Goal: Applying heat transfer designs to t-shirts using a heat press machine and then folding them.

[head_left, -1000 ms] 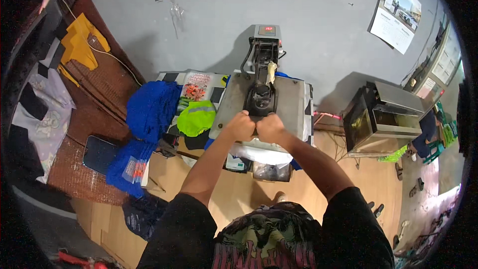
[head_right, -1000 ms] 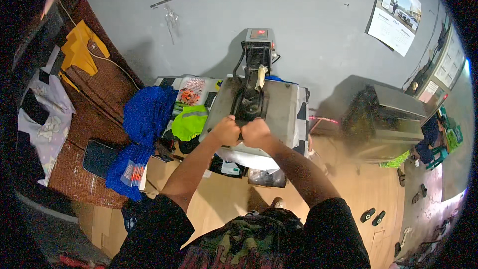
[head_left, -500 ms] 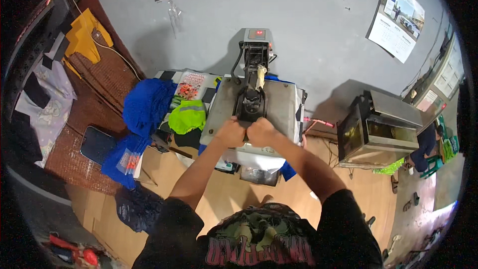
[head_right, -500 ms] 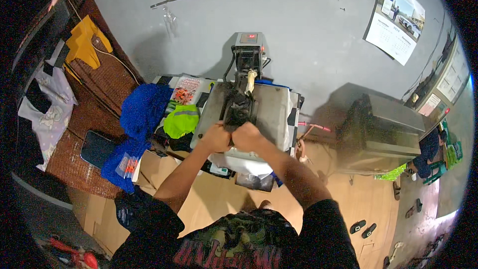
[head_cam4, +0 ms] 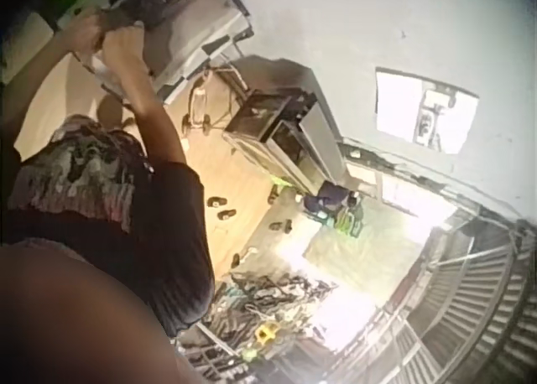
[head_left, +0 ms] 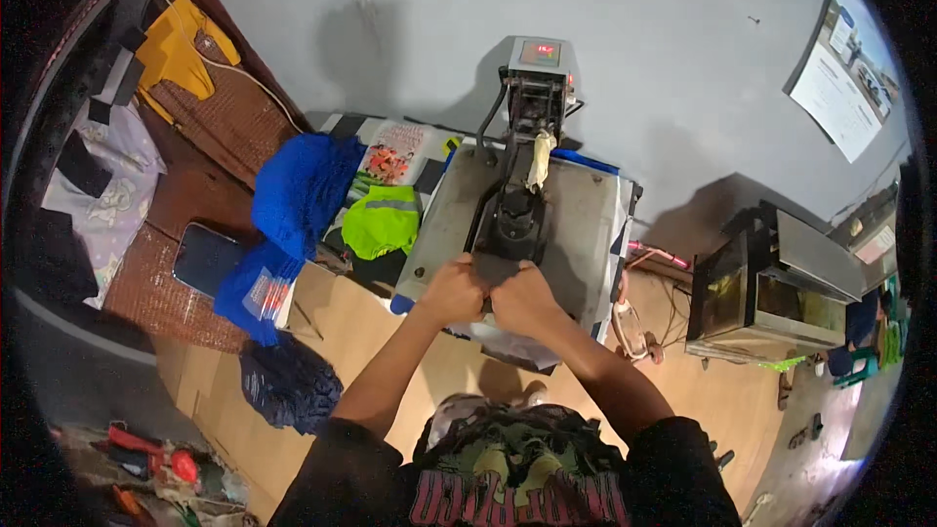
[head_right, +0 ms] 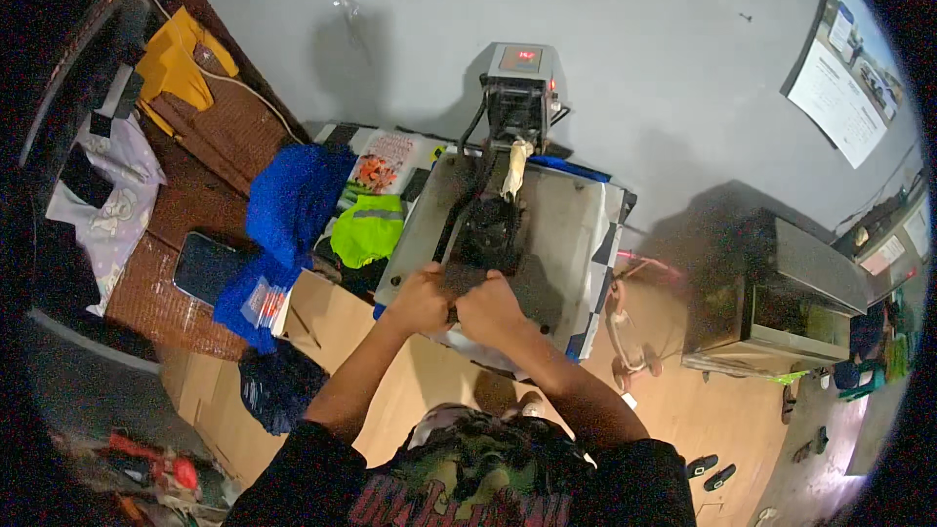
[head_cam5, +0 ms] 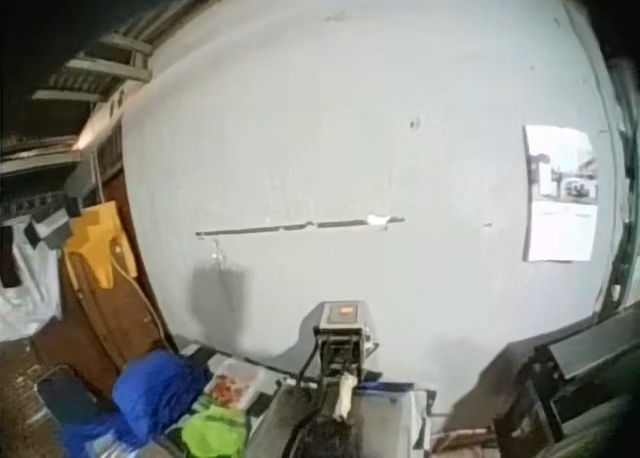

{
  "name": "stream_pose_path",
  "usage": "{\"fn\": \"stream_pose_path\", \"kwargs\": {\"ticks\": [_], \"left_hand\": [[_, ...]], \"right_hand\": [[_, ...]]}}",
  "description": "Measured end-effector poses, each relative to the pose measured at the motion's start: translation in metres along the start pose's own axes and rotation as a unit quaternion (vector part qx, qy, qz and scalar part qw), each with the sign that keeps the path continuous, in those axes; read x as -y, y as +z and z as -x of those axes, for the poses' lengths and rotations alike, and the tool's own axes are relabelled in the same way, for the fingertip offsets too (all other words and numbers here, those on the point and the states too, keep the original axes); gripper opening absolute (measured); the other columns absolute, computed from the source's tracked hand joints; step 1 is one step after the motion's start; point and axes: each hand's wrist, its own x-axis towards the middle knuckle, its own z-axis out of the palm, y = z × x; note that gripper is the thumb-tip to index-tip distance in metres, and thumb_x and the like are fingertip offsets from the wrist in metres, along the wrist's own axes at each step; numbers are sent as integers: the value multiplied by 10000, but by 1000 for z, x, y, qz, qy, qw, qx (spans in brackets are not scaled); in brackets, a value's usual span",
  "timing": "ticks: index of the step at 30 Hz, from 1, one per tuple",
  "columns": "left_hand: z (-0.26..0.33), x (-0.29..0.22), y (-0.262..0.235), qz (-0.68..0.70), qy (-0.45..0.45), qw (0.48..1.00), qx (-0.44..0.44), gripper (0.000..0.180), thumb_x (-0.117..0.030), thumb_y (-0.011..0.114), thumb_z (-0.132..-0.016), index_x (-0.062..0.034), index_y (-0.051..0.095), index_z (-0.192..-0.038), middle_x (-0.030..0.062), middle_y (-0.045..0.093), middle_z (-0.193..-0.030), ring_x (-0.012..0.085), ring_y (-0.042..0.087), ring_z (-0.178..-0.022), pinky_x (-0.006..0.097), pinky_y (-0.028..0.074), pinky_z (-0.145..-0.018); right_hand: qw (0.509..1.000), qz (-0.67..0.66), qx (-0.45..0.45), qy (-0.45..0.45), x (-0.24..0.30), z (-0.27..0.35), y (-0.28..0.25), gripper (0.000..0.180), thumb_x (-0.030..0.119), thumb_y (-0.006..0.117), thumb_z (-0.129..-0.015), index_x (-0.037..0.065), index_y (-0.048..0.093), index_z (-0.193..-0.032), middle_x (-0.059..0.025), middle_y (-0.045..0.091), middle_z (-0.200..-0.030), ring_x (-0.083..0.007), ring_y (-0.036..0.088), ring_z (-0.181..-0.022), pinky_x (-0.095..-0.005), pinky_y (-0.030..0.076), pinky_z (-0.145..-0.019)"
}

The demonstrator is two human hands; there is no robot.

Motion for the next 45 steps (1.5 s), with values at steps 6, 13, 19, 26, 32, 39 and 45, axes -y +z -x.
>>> {"fn": "stream_pose_path", "kwargs": {"ticks": [6, 13, 19, 26, 32, 39, 45], "left_hand": [[3, -3, -1, 49, 1, 996, -69, 167, -206, 676, -446, -82, 586, -514, 82, 571, -560, 292, 571, -630, 367, 469, -782], [7, 1, -10, 93, 9, 987, -130, 250, -212, 721, -477, -69, 633, -662, 81, 620, -677, 254, 597, -905, 412, 438, -965], [22, 10, -19, 210, 29, 960, -181, 366, -203, 749, -611, -43, 612, -909, 143, 631, -959, 334, 559, -1043, 470, 397, -1032], [116, 148, 18, 202, -370, 892, -163, 480, -250, 727, -763, -65, 569, -1176, 176, 551, -1254, 398, 505, -1151, 536, 409, -968], [152, 220, 88, 129, -389, 910, 68, 575, -315, 715, -783, -150, 539, -1305, 157, 494, -1373, 375, 399, -1302, 634, 377, -943], [170, 237, 203, -22, -366, 928, 72, 710, -208, 636, -852, -138, 333, -1490, 137, 318, -1545, 304, 217, -1459, 722, 263, -973], [192, 288, 221, 285, -392, 863, -144, 465, -108, 540, -908, -21, 491, -1363, 231, 560, -1306, 364, 527, -1230, 500, 431, -950]], "right_hand": [[1000, 16, -9, 2, 6, 1, -1, 104, 173, 634, -635, 130, 664, -544, -113, 639, -571, -253, 622, -542, -409, 438, -766], [998, 25, -50, 38, 15, 2, -8, 115, 190, 652, -615, 114, 657, -529, -114, 638, -566, -262, 639, -564, -376, 451, -759], [992, 5, -73, 100, 32, -3, -18, 224, 315, 718, -648, 105, 704, -723, -131, 675, -717, -259, 665, -676, -396, 468, -791], [984, -13, -43, 174, 58, -28, -9, 363, 364, 743, -626, 64, 676, -820, -182, 668, -844, -351, 653, -823, -447, 505, -797], [936, 114, 27, 331, 68, -44, 23, 449, 451, 762, -653, 123, 684, -950, -133, 688, -832, -317, 673, -789, -430, 529, -754], [951, 11, -24, 308, 78, -38, -2, 332, 359, 745, -652, 90, 664, -830, -151, 661, -782, -354, 645, -770, -451, 524, -690], [970, 73, -103, 206, 71, -34, -4, 222, 286, 697, -673, 80, 663, -745, -162, 647, -724, -360, 642, -731, -460, 522, -673]]}}
